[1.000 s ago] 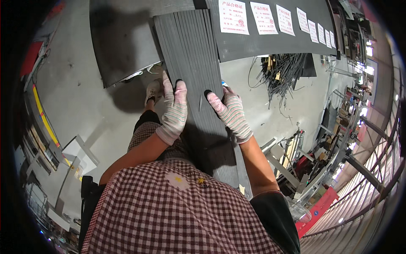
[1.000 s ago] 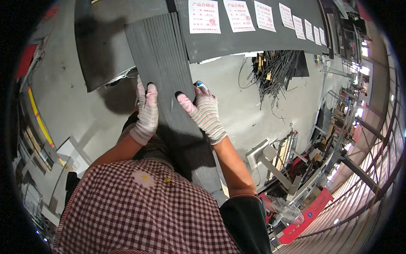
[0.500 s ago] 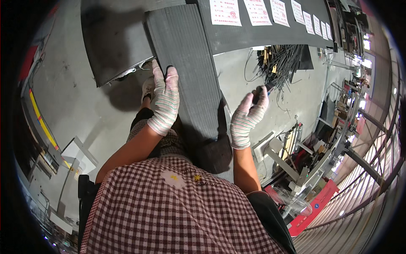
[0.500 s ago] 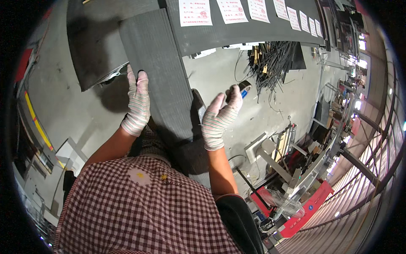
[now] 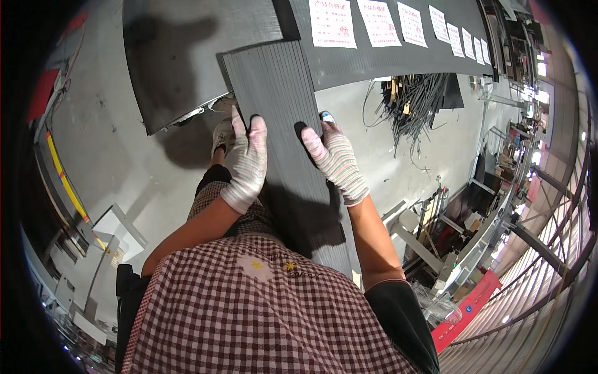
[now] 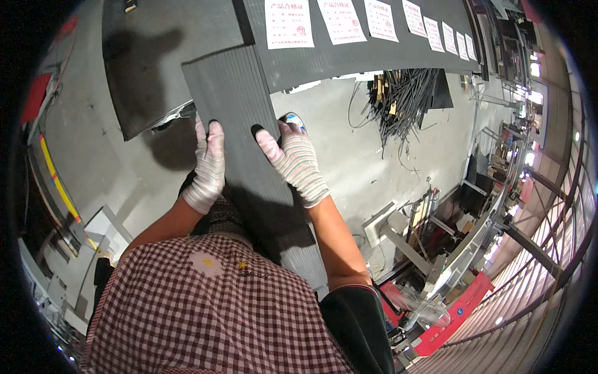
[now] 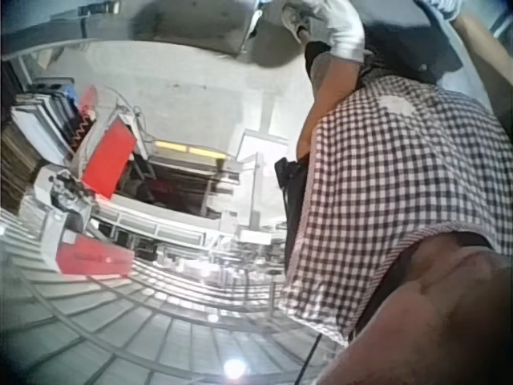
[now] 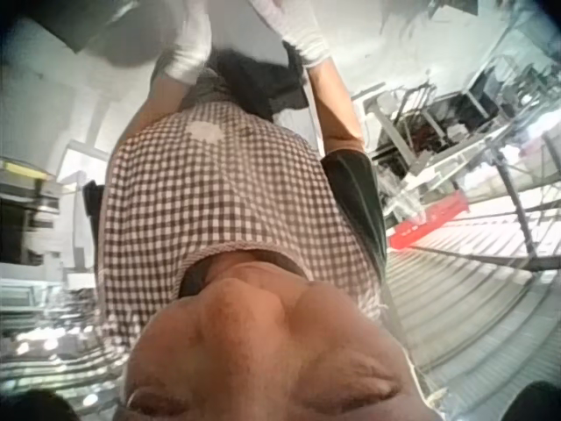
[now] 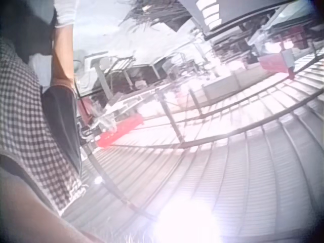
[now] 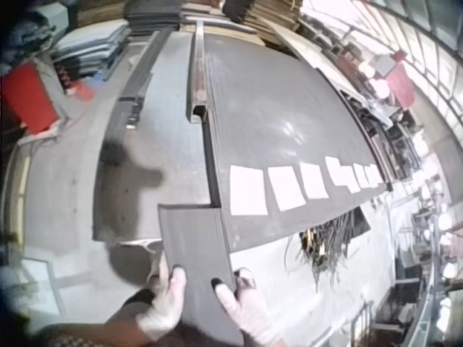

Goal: Sorting through a stack of product qualification labels and applying them to bundles of black industrial strips using tape.

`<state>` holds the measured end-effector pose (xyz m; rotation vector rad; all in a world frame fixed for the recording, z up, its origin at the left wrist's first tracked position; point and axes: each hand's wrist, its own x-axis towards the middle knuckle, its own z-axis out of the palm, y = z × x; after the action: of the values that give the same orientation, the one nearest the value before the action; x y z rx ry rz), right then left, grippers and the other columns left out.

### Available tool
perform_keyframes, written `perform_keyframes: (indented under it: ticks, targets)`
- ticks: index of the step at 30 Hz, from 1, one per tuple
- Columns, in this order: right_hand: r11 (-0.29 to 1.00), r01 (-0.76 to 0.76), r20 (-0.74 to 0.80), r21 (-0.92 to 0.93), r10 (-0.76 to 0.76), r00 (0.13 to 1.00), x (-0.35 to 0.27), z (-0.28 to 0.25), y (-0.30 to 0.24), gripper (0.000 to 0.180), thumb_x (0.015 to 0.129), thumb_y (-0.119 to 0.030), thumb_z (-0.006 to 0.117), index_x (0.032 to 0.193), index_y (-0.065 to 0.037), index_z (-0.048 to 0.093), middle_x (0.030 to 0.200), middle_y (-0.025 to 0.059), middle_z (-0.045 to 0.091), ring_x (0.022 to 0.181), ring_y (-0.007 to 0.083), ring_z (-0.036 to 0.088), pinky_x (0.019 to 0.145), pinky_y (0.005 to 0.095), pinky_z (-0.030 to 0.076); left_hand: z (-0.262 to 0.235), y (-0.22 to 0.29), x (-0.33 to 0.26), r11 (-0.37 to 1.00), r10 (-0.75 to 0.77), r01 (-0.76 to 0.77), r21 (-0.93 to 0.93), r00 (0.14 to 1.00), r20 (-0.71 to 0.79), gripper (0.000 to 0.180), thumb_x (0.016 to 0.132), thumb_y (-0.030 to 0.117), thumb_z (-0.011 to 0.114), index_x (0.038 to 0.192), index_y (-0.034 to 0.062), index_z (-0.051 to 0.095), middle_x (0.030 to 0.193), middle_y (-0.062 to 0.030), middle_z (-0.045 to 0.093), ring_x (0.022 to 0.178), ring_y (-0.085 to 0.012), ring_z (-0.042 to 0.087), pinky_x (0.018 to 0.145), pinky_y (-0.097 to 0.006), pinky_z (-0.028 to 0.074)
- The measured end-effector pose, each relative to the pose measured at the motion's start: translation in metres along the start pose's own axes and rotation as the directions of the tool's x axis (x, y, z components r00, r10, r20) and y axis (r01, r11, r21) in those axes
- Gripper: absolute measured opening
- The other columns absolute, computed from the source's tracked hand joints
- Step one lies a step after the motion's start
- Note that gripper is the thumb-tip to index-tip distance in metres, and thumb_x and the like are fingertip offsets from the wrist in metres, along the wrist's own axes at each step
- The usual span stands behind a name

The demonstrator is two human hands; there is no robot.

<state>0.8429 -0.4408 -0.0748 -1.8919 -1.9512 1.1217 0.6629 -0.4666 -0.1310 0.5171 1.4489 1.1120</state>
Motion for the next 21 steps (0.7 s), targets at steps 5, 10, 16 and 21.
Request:
perform_keyframes:
  ticks: [5,10,16,21]
  targets:
    - [0.985,0.064,-0.001,0.163,-0.065,0.998,0.026,0.002,-0.014,0.085,0.089,-0.067,0.048,0.122,0.011,0.055,0.112,0.0288,0.060,0.110,0.0429,0.056,0.095,0.0454,0.044,-0.004,0.018,0.018,0.968,0.198,-0.189,-0.166,0.979,0.042,0.076,0.101,0.042,0.046,0.155,0.0038,0.008,0.130,-0.0160,0.051,0.113,-0.0235,0.052,0.099,-0.033,0.041]
    - [0.996,-0.088,0.092,0.033,0.084,0.992,0.028,0.000,-0.011,0.081,0.089,-0.060,0.056,0.118,0.015,0.056,0.106,0.0299,0.063,0.103,0.0421,0.060,0.091,0.0426,0.048,-0.001,0.022,0.024,0.995,0.022,-0.022,0.096,1.000,0.001,0.079,0.100,0.046,0.050,0.155,0.0083,0.010,0.105,-0.0060,0.061,0.085,-0.0124,0.057,0.076,-0.026,0.048]
    - [0.944,-0.016,-0.103,0.329,0.052,0.993,0.000,-0.035,-0.011,0.049,0.090,-0.026,0.066,0.125,0.007,0.057,0.112,0.0209,0.064,0.105,0.0283,0.063,0.091,0.0356,0.049,-0.035,0.029,0.012,0.969,0.133,-0.149,0.198,0.987,0.093,0.073,0.096,0.037,0.063,0.152,0.0083,0.026,0.106,-0.0010,0.060,0.086,-0.0071,0.055,0.077,-0.025,0.048]
    - [0.878,0.035,-0.085,0.478,0.007,0.996,-0.027,-0.080,-0.043,0.043,0.087,0.011,0.054,0.129,0.000,0.058,0.111,0.0116,0.065,0.101,0.0162,0.062,0.088,0.0270,0.049,-0.061,0.077,0.004,0.998,0.005,-0.017,0.053,0.976,0.217,0.064,0.093,0.030,0.067,0.144,0.0038,0.040,0.109,-0.0043,0.059,0.097,-0.0101,0.057,0.088,-0.024,0.047]
